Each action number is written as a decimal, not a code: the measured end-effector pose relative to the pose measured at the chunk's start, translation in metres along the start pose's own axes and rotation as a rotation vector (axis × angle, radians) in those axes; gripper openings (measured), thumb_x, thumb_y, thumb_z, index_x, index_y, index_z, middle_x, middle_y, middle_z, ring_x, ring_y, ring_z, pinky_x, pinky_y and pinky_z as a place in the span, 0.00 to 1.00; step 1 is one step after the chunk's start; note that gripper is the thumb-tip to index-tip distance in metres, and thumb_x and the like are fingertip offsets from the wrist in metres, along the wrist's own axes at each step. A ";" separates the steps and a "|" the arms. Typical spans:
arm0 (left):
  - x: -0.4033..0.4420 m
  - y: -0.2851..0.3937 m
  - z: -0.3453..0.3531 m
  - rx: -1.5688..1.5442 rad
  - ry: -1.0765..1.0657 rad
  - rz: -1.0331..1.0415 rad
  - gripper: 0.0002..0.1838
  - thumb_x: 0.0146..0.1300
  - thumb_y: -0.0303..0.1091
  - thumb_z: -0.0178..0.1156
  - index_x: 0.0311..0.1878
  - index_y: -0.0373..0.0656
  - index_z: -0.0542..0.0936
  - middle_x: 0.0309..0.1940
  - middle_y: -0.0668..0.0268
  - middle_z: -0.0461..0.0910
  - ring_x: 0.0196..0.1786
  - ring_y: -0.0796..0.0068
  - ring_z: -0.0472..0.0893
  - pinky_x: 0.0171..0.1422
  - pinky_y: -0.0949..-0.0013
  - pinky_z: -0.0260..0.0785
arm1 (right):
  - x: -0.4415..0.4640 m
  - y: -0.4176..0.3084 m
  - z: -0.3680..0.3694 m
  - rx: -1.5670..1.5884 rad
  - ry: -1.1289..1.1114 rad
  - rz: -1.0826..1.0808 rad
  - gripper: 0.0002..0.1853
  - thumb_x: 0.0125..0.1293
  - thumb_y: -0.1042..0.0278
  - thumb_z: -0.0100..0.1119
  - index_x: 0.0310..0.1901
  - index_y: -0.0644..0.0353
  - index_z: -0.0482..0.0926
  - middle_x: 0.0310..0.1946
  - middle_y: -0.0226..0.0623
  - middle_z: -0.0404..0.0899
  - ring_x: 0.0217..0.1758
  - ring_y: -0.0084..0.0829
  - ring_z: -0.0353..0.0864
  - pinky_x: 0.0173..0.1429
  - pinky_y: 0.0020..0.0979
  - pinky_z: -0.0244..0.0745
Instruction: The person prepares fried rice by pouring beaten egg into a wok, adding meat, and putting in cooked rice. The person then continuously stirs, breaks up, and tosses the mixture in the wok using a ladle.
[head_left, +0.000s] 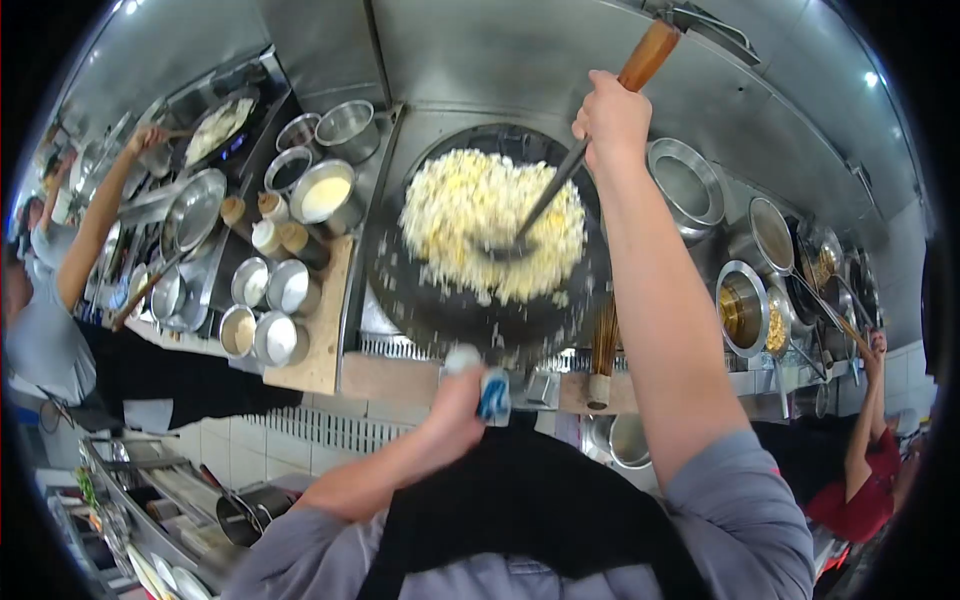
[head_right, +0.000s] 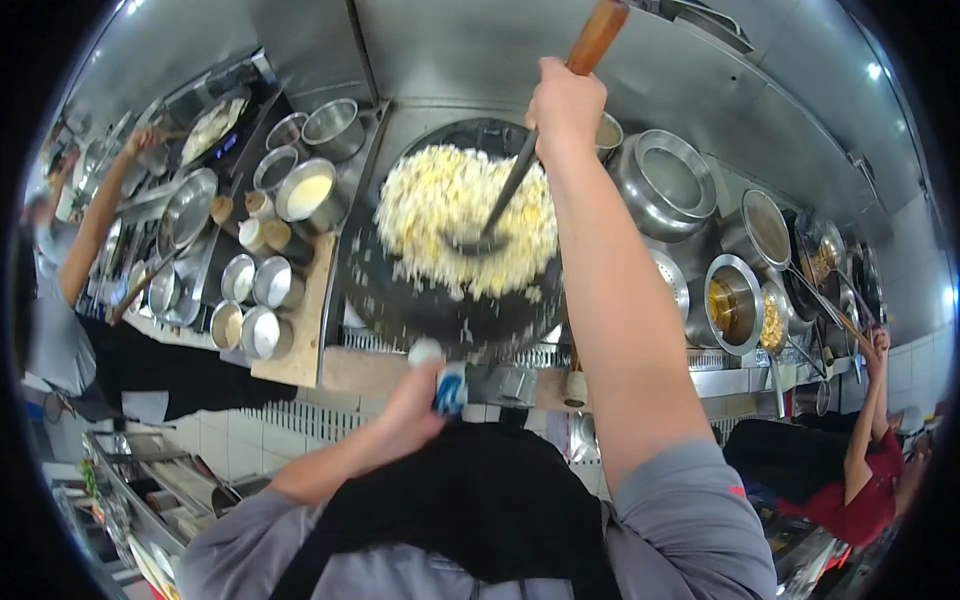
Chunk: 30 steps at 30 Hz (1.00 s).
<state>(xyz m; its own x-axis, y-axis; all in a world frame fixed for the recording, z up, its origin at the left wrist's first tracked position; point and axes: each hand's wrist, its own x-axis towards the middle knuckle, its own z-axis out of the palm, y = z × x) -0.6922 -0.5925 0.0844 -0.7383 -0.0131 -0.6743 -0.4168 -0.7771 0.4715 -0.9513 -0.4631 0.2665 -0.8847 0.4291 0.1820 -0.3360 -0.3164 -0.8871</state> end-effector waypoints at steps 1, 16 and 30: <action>-0.017 0.006 0.008 0.064 -0.055 0.082 0.07 0.66 0.31 0.48 0.45 0.44 0.73 0.28 0.65 0.78 0.26 0.67 0.79 0.28 0.63 0.71 | -0.014 -0.016 0.003 0.000 -0.082 0.015 0.11 0.63 0.70 0.57 0.26 0.55 0.65 0.10 0.23 0.56 0.08 0.20 0.54 0.15 0.29 0.50; 0.042 0.057 0.011 0.281 -0.164 -0.132 0.08 0.69 0.37 0.48 0.42 0.46 0.74 0.27 0.67 0.78 0.27 0.69 0.79 0.28 0.62 0.73 | -0.091 -0.038 -0.001 0.039 -0.282 -0.225 0.14 0.63 0.71 0.58 0.22 0.54 0.65 0.11 0.23 0.59 0.11 0.19 0.57 0.18 0.26 0.53; 0.024 0.056 -0.006 0.320 -0.167 -0.123 0.09 0.70 0.37 0.47 0.42 0.46 0.74 0.30 0.65 0.79 0.28 0.70 0.79 0.26 0.64 0.70 | -0.089 0.031 -0.017 -0.250 -0.374 -0.120 0.19 0.64 0.71 0.58 0.18 0.53 0.63 0.11 0.24 0.61 0.14 0.19 0.60 0.23 0.25 0.59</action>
<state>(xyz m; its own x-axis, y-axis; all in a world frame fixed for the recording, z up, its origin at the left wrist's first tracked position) -0.7298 -0.6405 0.0914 -0.7374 0.1914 -0.6477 -0.6330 -0.5303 0.5640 -0.8773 -0.4967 0.2160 -0.9155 0.1011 0.3894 -0.3955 -0.0500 -0.9171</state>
